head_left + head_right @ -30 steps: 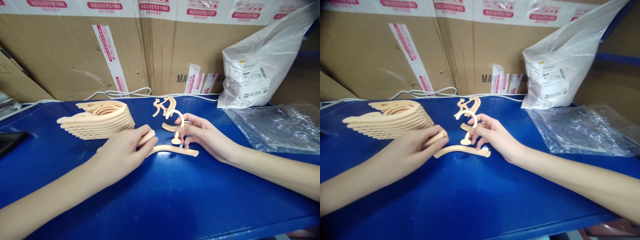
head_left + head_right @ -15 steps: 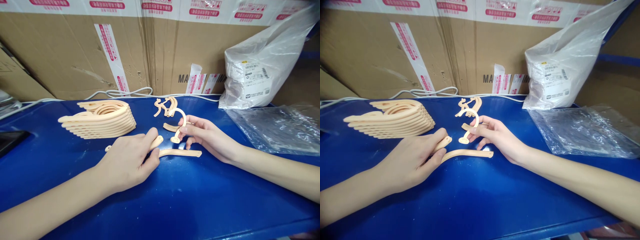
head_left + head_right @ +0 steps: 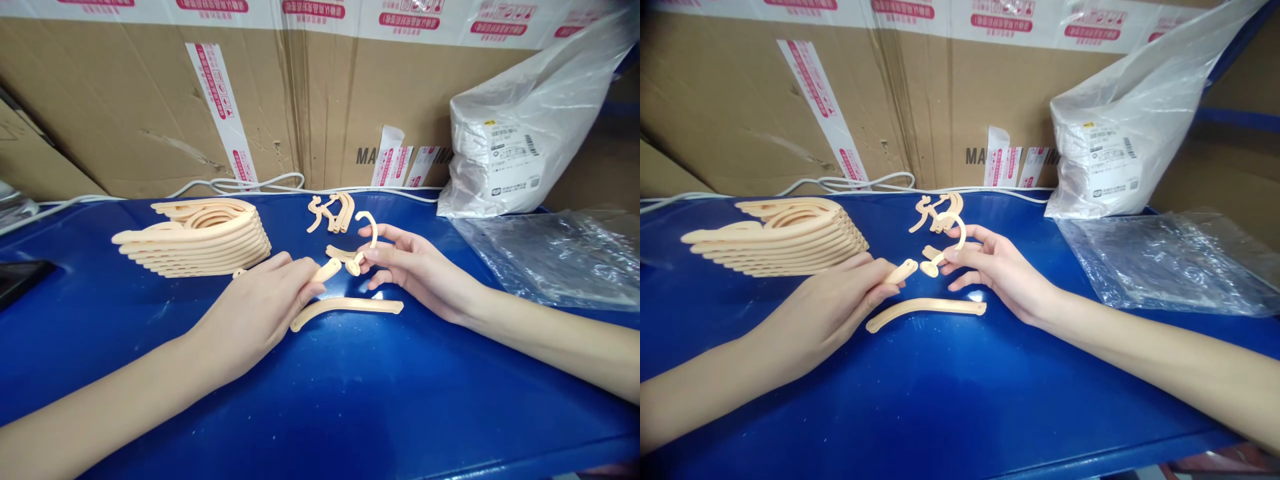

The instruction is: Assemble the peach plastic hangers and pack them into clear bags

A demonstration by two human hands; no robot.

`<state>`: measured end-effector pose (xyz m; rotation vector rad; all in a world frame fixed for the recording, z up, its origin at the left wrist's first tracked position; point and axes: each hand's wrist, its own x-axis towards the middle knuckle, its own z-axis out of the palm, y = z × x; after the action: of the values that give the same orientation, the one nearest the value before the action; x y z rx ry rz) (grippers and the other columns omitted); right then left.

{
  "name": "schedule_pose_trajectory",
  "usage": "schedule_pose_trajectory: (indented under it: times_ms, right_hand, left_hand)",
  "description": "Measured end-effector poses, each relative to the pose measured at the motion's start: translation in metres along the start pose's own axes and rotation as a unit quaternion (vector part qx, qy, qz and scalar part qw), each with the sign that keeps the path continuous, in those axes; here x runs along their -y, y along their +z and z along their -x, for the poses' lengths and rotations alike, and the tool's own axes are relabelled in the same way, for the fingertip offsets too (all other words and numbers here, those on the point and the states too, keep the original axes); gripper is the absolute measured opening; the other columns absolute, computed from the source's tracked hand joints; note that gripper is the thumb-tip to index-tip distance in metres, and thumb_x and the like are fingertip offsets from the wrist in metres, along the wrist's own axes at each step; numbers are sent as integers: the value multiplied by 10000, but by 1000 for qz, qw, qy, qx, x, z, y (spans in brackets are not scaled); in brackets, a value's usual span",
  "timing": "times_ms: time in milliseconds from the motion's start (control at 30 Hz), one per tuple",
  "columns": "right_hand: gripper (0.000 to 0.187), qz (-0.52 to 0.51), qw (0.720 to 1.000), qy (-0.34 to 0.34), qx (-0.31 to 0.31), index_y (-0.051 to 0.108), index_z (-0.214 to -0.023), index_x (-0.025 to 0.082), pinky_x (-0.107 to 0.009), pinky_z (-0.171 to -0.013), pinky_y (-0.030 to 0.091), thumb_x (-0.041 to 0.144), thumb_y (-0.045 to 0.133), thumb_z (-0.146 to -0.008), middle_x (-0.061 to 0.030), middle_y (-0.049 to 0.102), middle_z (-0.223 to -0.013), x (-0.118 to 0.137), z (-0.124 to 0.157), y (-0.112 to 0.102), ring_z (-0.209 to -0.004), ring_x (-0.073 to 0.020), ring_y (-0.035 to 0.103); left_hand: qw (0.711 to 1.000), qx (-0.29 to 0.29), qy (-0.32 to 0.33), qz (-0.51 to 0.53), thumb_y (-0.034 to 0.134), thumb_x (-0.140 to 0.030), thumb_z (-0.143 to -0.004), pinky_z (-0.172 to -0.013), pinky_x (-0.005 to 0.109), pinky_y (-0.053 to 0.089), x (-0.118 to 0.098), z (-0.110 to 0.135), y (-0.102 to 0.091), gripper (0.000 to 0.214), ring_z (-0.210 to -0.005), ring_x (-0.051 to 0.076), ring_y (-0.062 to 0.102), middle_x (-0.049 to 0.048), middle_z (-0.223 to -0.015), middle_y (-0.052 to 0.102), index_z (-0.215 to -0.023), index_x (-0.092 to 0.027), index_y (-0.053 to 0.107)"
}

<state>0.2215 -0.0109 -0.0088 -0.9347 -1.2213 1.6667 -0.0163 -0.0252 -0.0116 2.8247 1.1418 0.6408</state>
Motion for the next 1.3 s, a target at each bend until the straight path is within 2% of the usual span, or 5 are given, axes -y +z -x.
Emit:
schedule_pose_trajectory:
  times_ms: [367, 533, 967, 1300]
  right_hand:
    - [299, 1, 999, -10, 36, 570, -1096, 201, -198, -687, 558, 197, 720, -838, 1, 729, -845, 0, 1, 2, -777, -106, 691]
    - [321, 10, 1000, -10, 27, 580, -1110, 197, -182, -649, 540, 210, 736, -830, 8, 719, -823, -1, 1, 1, -746, -95, 663]
    - [325, 10, 1000, 7, 13, 565, -1094, 175, -164, -578, 489, 206, 736, -820, 16, 696, -768, -1, 1, 4, -619, -62, 590]
    - [291, 17, 1000, 11, 4, 593, -1043, 162, -162, -561, 459, 201, 752, -802, 33, 677, -735, 1, 0, 4, -568, -39, 533]
  left_hand:
    - [998, 33, 39, 47, 302, -273, -1052, -639, 277, 351, -2, -5, 0, 309, -737, 176, 453, 5, -769, 521, -817, -176, 478]
    - [997, 20, 61, 42, 340, -253, -1043, -649, 282, 352, -2, -6, 0, 252, -748, 186, 453, 19, -793, 538, -866, -168, 497]
    - [997, 6, 59, 52, 403, -213, -1026, -672, 275, 365, 1, -5, 4, 196, -750, 176, 451, 7, -799, 556, -861, -169, 500]
    - [995, -18, 98, 0, 344, -245, -1042, -660, 288, 383, -2, -6, 4, 262, -750, 192, 484, 32, -814, 598, -976, -132, 570]
